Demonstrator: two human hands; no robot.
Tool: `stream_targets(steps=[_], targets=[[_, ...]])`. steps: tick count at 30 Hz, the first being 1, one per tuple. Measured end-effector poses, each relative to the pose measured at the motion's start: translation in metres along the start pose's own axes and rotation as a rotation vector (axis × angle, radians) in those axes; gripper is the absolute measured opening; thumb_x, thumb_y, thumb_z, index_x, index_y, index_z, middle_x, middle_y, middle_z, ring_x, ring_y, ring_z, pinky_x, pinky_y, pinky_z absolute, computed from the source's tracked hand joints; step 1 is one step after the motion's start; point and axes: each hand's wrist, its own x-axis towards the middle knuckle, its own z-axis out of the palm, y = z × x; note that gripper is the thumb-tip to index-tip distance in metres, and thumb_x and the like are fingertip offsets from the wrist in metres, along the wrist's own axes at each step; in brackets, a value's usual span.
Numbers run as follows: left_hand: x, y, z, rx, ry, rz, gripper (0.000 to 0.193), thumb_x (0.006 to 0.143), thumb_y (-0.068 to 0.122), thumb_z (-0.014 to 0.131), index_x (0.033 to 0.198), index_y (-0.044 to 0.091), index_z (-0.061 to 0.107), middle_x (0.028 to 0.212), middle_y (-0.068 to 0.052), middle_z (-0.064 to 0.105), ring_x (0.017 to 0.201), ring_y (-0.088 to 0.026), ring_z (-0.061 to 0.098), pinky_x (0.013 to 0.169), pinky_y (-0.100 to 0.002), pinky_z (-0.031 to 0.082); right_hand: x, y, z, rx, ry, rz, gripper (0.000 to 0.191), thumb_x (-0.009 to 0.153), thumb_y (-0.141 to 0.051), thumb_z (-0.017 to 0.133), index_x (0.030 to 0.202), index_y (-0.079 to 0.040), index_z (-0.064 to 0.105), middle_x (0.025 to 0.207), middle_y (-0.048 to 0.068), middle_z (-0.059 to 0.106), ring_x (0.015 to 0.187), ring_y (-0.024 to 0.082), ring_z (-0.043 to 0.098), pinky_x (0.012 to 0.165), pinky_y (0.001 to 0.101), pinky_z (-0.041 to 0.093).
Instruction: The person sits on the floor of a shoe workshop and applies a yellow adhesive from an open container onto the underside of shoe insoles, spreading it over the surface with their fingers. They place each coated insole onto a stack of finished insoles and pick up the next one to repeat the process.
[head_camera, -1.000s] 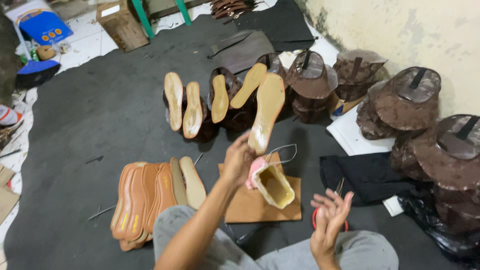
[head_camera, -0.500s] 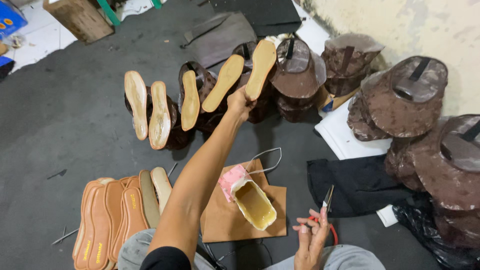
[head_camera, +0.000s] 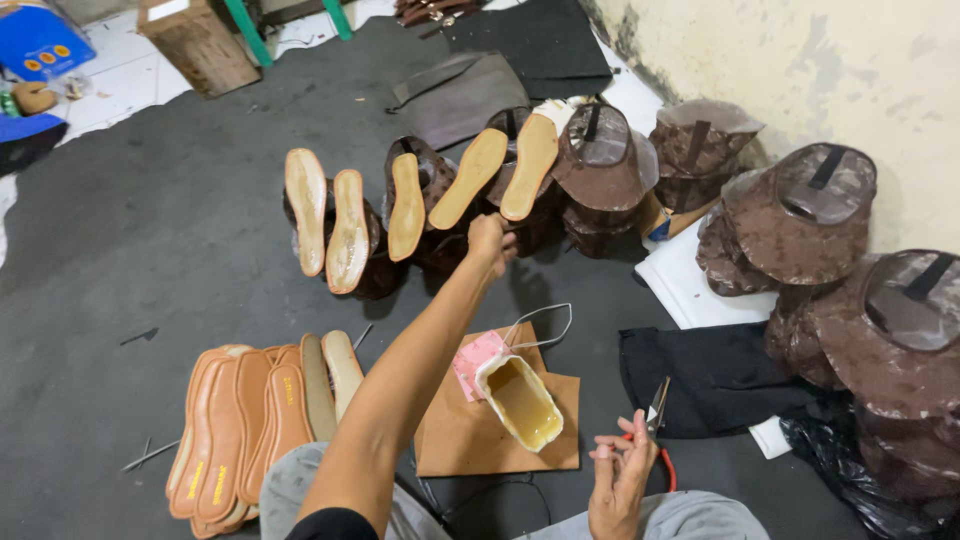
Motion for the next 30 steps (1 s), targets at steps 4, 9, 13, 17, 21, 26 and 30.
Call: stream_targets(steps=[4, 9, 13, 17, 21, 26, 30], targets=[[-0.053, -0.009, -0.043, 0.034, -0.104, 0.019, 0.052, 0.08, 0.007, 0.057, 0.131, 0.012, 0.048, 0.113, -0.006, 0.055, 0.1, -0.021, 0.058, 0.073, -0.045, 0.046, -0.015, -0.015, 0.002, -0.047, -0.025, -0.064, 0.066, 0.095, -0.004, 0.052, 0.157, -0.002, 0.03, 0.141, 0.019, 0.04, 0.098, 0.02, 0.061, 0.081, 0.0325, 0.055], [-0.146, -0.03, -0.163, 0.229, -0.266, 0.111, 0.056, 0.087, 0.008, 0.055, 0.143, 0.013, 0.051, 0.117, -0.002, 0.062, 0.103, -0.015, 0.063, 0.081, -0.034, 0.05, -0.038, -0.022, 0.008, -0.157, -0.068, -0.228, 0.066, 0.099, -0.003, 0.055, 0.16, -0.001, 0.03, 0.138, 0.018, 0.046, 0.098, 0.02, 0.059, 0.084, 0.0332, 0.05], [-0.205, -0.024, -0.297, 0.402, -0.171, 0.453, 0.043, 0.089, 0.001, 0.061, 0.131, 0.003, 0.065, 0.111, -0.009, 0.07, 0.101, -0.019, 0.065, 0.084, -0.03, 0.053, -0.064, -0.026, 0.017, -0.143, -0.139, -0.309, 0.066, 0.101, -0.003, 0.053, 0.162, 0.0, 0.028, 0.138, 0.017, 0.044, 0.099, 0.019, 0.059, 0.085, 0.0314, 0.05], [-0.253, 0.002, -0.418, 0.583, 0.207, 0.823, 0.036, 0.089, 0.0, 0.06, 0.124, 0.0, 0.069, 0.106, -0.01, 0.074, 0.097, -0.02, 0.071, 0.088, -0.033, 0.058, -0.083, -0.035, 0.028, -0.196, -0.181, -0.301, 0.066, 0.101, -0.002, 0.054, 0.162, 0.0, 0.031, 0.14, 0.018, 0.044, 0.101, 0.02, 0.06, 0.086, 0.0325, 0.05], [-0.298, -0.01, -0.479, 0.895, 0.496, 0.848, 0.031, 0.089, 0.0, 0.06, 0.119, -0.001, 0.069, 0.105, -0.018, 0.071, 0.095, -0.031, 0.071, 0.084, -0.041, 0.056, -0.098, -0.046, 0.039, -0.22, -0.204, -0.357, 0.064, 0.102, -0.002, 0.053, 0.162, 0.0, 0.032, 0.141, 0.019, 0.043, 0.102, 0.021, 0.059, 0.087, 0.033, 0.051], [-0.307, -0.044, -0.494, 1.182, 0.272, 0.845, 0.033, 0.087, 0.006, 0.06, 0.12, 0.001, 0.065, 0.105, -0.022, 0.066, 0.098, -0.04, 0.067, 0.085, -0.047, 0.055, -0.116, -0.057, 0.041, -0.281, -0.216, -0.39, 0.063, 0.102, -0.003, 0.052, 0.162, 0.001, 0.033, 0.141, 0.02, 0.043, 0.103, 0.022, 0.059, 0.088, 0.0338, 0.051], [-0.287, -0.061, -0.471, 1.385, 0.154, 0.662, 0.043, 0.091, 0.011, 0.056, 0.133, 0.006, 0.054, 0.115, -0.024, 0.06, 0.102, -0.042, 0.066, 0.084, -0.048, 0.056, -0.126, -0.064, 0.042, -0.32, -0.209, -0.429, 0.062, 0.102, -0.003, 0.051, 0.162, 0.0, 0.034, 0.14, 0.02, 0.043, 0.102, 0.022, 0.059, 0.093, 0.035, 0.05]])
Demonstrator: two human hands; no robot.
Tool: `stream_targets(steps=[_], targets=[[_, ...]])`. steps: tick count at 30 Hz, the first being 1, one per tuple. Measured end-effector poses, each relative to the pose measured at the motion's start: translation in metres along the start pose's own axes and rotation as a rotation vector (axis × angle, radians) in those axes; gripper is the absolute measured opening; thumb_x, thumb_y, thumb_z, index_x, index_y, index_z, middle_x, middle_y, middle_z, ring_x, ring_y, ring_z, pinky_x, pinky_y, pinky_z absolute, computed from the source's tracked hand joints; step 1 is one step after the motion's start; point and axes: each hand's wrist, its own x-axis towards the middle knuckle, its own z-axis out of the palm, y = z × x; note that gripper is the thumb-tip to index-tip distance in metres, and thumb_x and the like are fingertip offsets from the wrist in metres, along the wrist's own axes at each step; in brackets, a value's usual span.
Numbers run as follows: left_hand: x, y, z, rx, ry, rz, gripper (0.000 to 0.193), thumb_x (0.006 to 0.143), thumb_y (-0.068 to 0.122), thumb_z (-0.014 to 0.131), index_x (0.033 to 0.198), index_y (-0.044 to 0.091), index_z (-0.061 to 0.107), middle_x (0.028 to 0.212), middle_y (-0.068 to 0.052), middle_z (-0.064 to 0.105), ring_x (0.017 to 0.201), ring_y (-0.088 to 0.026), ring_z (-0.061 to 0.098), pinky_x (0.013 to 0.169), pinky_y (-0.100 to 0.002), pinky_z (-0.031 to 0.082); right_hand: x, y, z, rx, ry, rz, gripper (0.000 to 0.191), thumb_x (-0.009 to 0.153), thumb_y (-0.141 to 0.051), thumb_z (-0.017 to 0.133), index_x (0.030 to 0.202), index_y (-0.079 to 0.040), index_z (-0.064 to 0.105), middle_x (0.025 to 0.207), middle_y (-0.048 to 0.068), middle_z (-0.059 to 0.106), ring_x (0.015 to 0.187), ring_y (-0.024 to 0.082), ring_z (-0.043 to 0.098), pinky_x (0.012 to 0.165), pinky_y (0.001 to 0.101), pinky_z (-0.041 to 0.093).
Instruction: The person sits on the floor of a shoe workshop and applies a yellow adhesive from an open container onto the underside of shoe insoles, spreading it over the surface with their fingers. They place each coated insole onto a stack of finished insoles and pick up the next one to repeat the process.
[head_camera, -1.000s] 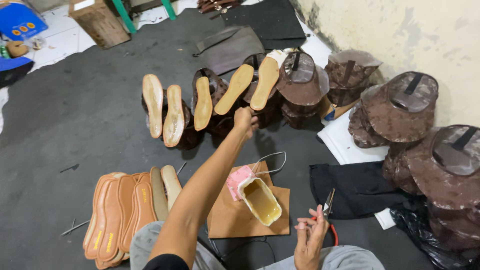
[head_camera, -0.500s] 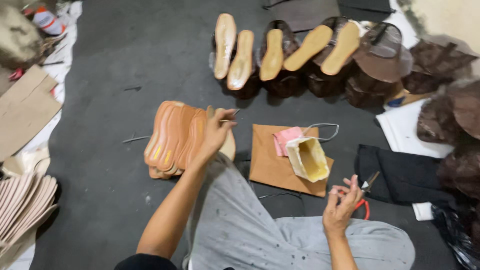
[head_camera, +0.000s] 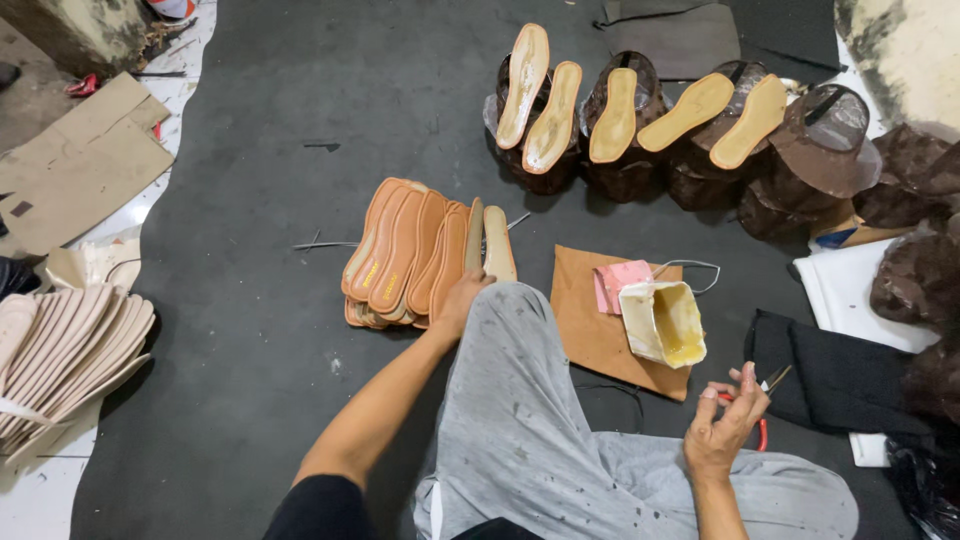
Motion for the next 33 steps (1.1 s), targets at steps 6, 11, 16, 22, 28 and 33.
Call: stream_targets(steps=[6, 11, 16, 22, 28, 33], targets=[[0.056, 0.024, 0.013, 0.062, -0.068, -0.465, 0.058, 0.098, 0.013, 0.049, 0.154, 0.014, 0.036, 0.13, -0.028, 0.051, 0.103, -0.044, 0.066, 0.082, -0.05, 0.058, -0.004, -0.003, 0.001, -0.054, -0.006, -0.002, 0.063, 0.101, -0.002, 0.052, 0.162, 0.0, 0.035, 0.14, 0.02, 0.043, 0.103, 0.022, 0.059, 0.094, 0.0362, 0.049], [0.067, 0.01, 0.002, -0.008, -0.141, -0.564, 0.073, 0.071, 0.026, 0.088, 0.132, 0.006, 0.053, 0.116, -0.015, 0.067, 0.108, -0.031, 0.065, 0.087, -0.044, 0.055, -0.005, 0.004, 0.001, -0.049, 0.029, 0.016, 0.065, 0.101, -0.002, 0.053, 0.163, -0.001, 0.034, 0.141, 0.02, 0.043, 0.102, 0.021, 0.06, 0.091, 0.0358, 0.05], [0.086, -0.002, -0.048, -0.721, 0.437, -0.048, 0.025, 0.1, 0.015, 0.071, 0.121, 0.0, 0.068, 0.098, -0.006, 0.072, 0.087, -0.014, 0.067, 0.075, -0.031, 0.057, 0.007, -0.014, -0.003, 0.044, 0.041, 0.104, 0.064, 0.101, -0.001, 0.052, 0.162, -0.002, 0.031, 0.139, 0.019, 0.043, 0.098, 0.019, 0.059, 0.076, 0.0321, 0.053], [0.041, 0.088, -0.103, -1.422, 0.172, -0.104, 0.023, 0.1, 0.014, 0.062, 0.117, 0.002, 0.055, 0.089, -0.001, 0.057, 0.072, -0.009, 0.058, 0.06, -0.027, 0.056, 0.034, -0.081, -0.005, 0.534, 0.013, 0.121, 0.072, 0.104, 0.0, 0.053, 0.166, -0.004, 0.017, 0.133, 0.017, 0.053, 0.104, 0.017, 0.064, 0.092, 0.0326, 0.058], [-0.018, 0.198, -0.065, -1.557, -0.056, -0.074, 0.027, 0.101, 0.012, 0.064, 0.123, -0.001, 0.055, 0.097, -0.005, 0.059, 0.08, -0.013, 0.062, 0.071, -0.034, 0.061, 0.07, -0.131, -0.007, 0.825, -0.261, 0.291, 0.099, 0.091, 0.003, 0.066, 0.167, -0.013, 0.004, 0.126, 0.017, 0.061, 0.111, 0.021, 0.064, 0.09, 0.035, 0.056], [-0.052, 0.203, -0.065, -2.061, -0.716, -0.164, 0.05, 0.103, 0.014, 0.051, 0.148, -0.005, 0.041, 0.141, -0.021, 0.057, 0.13, -0.037, 0.058, 0.091, -0.052, 0.06, 0.095, -0.121, -0.045, 0.965, -0.453, 0.368, 0.105, 0.086, 0.005, 0.068, 0.167, -0.015, 0.004, 0.127, 0.016, 0.065, 0.12, 0.021, 0.062, 0.101, 0.0344, 0.052]])
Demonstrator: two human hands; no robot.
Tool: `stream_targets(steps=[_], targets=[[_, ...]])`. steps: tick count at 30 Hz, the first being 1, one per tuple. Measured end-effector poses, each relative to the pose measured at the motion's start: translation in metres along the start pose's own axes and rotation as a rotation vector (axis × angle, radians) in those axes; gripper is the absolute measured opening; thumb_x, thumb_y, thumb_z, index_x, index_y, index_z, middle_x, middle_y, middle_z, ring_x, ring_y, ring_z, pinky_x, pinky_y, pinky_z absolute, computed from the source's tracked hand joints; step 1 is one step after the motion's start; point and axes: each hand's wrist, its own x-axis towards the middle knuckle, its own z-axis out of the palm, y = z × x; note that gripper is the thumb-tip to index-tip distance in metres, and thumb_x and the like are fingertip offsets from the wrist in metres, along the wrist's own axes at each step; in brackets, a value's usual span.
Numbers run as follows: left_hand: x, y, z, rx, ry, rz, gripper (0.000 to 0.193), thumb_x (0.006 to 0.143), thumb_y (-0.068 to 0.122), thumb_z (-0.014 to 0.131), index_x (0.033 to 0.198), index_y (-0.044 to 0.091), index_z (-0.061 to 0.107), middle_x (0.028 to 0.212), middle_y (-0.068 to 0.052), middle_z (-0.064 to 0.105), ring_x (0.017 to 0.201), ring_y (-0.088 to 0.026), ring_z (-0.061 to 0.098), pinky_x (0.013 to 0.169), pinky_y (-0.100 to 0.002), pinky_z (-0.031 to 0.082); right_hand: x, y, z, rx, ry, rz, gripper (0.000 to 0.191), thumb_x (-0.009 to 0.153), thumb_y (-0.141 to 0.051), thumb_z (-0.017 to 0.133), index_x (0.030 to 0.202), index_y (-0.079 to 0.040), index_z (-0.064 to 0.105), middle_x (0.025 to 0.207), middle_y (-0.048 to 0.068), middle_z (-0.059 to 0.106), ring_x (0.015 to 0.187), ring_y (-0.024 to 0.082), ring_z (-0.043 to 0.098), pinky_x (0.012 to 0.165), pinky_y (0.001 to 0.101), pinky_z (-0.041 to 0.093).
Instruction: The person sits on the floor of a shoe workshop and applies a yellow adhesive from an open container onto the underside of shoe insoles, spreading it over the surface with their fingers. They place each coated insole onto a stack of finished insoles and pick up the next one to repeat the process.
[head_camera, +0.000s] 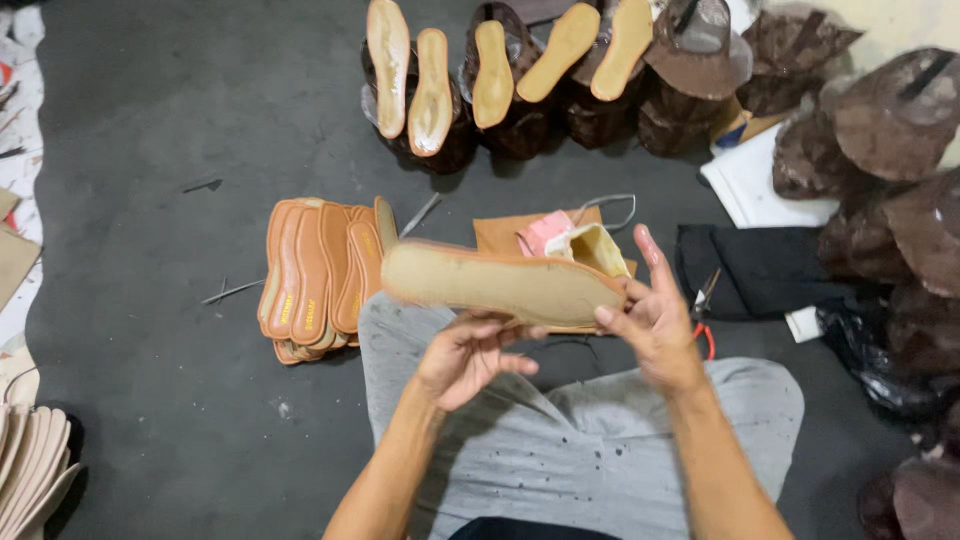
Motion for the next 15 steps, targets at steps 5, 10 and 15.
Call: stream_targets(steps=[5, 10, 15], targets=[[-0.013, -0.004, 0.013, -0.726, -0.121, -0.21, 0.067, 0.106, 0.032, 0.049, 0.156, -0.009, 0.031, 0.157, -0.037, 0.03, 0.148, -0.052, 0.023, 0.109, -0.065, 0.043, 0.01, 0.009, -0.051, -0.211, -0.203, 0.203, 0.093, 0.093, -0.005, 0.07, 0.17, -0.015, 0.019, 0.11, 0.016, 0.066, 0.097, 0.019, 0.061, 0.085, 0.0314, 0.052], [-0.032, -0.018, 0.022, -0.578, 0.046, 0.078, 0.062, 0.098, 0.024, 0.052, 0.15, -0.008, 0.04, 0.16, -0.029, 0.034, 0.155, -0.045, 0.022, 0.126, -0.061, 0.026, 0.041, 0.052, -0.082, -1.217, 0.049, -0.081, 0.052, 0.099, -0.041, 0.063, 0.141, -0.011, 0.058, 0.141, 0.021, 0.054, 0.128, 0.036, 0.052, 0.107, 0.0427, 0.045], [-0.036, -0.032, 0.009, -0.848, 0.118, 0.159, 0.059, 0.095, 0.017, 0.054, 0.146, -0.01, 0.044, 0.155, -0.027, 0.04, 0.151, -0.051, 0.02, 0.126, -0.055, 0.024, 0.06, 0.097, -0.081, -1.597, -0.08, -0.121, 0.062, 0.089, -0.064, 0.057, 0.125, -0.016, 0.073, 0.166, 0.022, 0.018, 0.152, 0.047, 0.015, 0.116, 0.0581, 0.022]])
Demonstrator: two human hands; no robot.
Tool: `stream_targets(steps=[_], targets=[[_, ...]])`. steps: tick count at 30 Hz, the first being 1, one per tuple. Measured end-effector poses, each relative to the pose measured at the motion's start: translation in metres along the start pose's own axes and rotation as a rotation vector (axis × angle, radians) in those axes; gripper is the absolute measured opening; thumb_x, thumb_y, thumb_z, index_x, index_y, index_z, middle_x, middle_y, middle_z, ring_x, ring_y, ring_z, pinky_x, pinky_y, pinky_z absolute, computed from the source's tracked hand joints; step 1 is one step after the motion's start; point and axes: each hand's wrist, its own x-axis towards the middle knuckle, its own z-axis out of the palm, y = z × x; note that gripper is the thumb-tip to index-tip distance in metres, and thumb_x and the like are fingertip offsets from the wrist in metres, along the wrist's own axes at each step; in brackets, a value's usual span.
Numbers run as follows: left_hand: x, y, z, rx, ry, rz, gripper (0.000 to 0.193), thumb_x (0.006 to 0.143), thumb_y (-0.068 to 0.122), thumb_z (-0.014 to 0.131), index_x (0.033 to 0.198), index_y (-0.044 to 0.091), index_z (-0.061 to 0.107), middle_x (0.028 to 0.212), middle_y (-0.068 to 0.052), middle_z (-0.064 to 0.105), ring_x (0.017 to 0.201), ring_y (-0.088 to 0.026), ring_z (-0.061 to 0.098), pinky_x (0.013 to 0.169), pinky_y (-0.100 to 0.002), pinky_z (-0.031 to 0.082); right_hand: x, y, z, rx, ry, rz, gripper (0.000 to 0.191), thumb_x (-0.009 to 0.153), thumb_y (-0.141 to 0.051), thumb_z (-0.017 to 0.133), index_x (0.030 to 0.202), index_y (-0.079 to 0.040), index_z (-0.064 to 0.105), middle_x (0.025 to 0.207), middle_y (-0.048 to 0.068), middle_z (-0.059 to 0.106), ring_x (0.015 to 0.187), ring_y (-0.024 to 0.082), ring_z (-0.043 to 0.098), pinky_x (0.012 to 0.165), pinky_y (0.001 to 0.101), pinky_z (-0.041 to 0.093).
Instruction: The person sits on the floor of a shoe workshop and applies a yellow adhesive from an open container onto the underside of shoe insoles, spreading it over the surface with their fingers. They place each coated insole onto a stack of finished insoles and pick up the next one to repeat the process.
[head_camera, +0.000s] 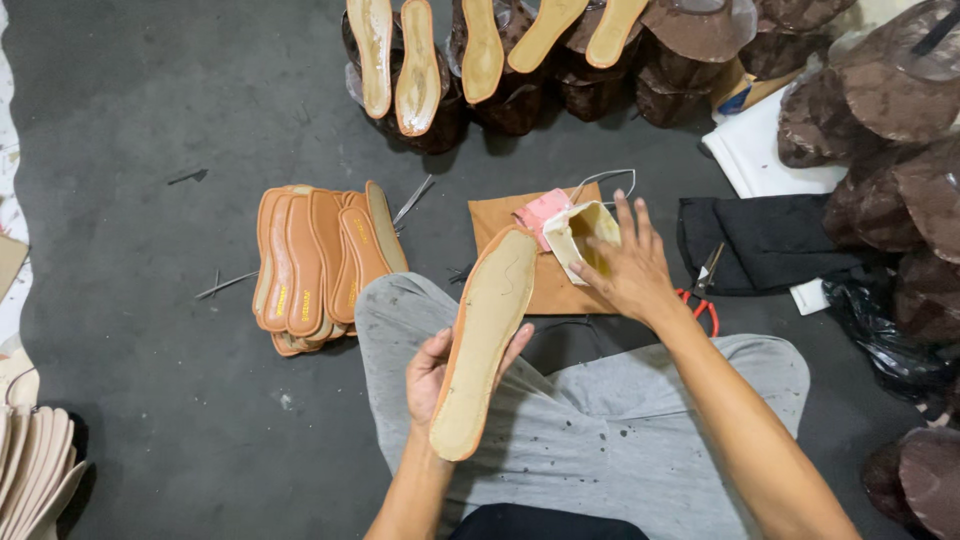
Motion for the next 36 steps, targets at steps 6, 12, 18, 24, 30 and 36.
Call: stream_targets(steps=[6, 12, 18, 24, 30, 36], targets=[[-0.001, 0.008, -0.005, -0.081, -0.009, -0.015, 0.064, 0.094, 0.013, 0.054, 0.151, -0.012, 0.039, 0.157, -0.031, 0.037, 0.15, -0.051, 0.021, 0.125, -0.053, 0.025, 0.016, 0.004, 0.001, -0.188, -0.04, -0.047, 0.062, 0.088, -0.069, 0.052, 0.116, -0.02, 0.077, 0.165, 0.015, 0.023, 0.151, 0.043, 0.017, 0.118, 0.0584, 0.016], [0.015, 0.001, 0.004, 0.265, 0.002, 0.128, 0.061, 0.097, 0.014, 0.051, 0.156, 0.003, 0.039, 0.159, -0.018, 0.042, 0.148, -0.04, 0.036, 0.127, -0.056, 0.027, -0.016, -0.012, -0.048, -0.062, -0.092, 0.028, 0.053, 0.101, -0.054, 0.05, 0.096, -0.011, 0.081, 0.16, 0.014, 0.048, 0.151, 0.035, 0.041, 0.122, 0.045, 0.033], [0.042, -0.028, 0.012, 0.19, -0.037, 0.074, 0.059, 0.106, 0.029, 0.039, 0.16, 0.007, 0.035, 0.161, -0.011, 0.042, 0.147, -0.032, 0.043, 0.125, -0.054, 0.031, -0.064, -0.078, -0.135, 0.712, 0.255, -0.146, 0.056, 0.108, -0.053, 0.036, 0.111, -0.009, 0.071, 0.149, 0.016, 0.053, 0.15, 0.035, 0.042, 0.124, 0.0474, 0.031], [0.055, -0.056, 0.025, 0.424, -0.082, 0.078, 0.071, 0.108, 0.049, 0.035, 0.167, 0.011, 0.029, 0.167, -0.011, 0.036, 0.146, -0.026, 0.044, 0.124, -0.04, 0.035, -0.093, -0.141, -0.125, 0.678, 0.265, -0.309, 0.079, 0.109, -0.066, 0.016, 0.132, -0.013, 0.07, 0.164, 0.023, 0.034, 0.158, 0.042, 0.02, 0.129, 0.0584, 0.014], [0.056, -0.063, 0.033, 0.475, -0.144, 0.126, 0.077, 0.106, 0.058, 0.034, 0.167, 0.011, 0.026, 0.167, -0.011, 0.033, 0.144, -0.028, 0.044, 0.125, -0.039, 0.034, -0.112, -0.15, -0.106, 0.16, 0.431, -0.352, 0.087, 0.102, -0.072, 0.014, 0.135, -0.014, 0.069, 0.155, 0.013, 0.046, 0.15, 0.034, 0.029, 0.123, 0.0578, 0.015], [0.048, -0.071, 0.037, 0.418, -0.189, 0.061, 0.078, 0.109, 0.061, 0.032, 0.167, 0.01, 0.028, 0.166, -0.012, 0.036, 0.143, -0.03, 0.045, 0.121, -0.039, 0.035, -0.103, -0.126, -0.102, 0.158, 0.462, -0.326, 0.08, 0.103, -0.069, 0.015, 0.138, -0.024, 0.07, 0.153, 0.013, 0.047, 0.147, 0.034, 0.029, 0.122, 0.0593, 0.012]])
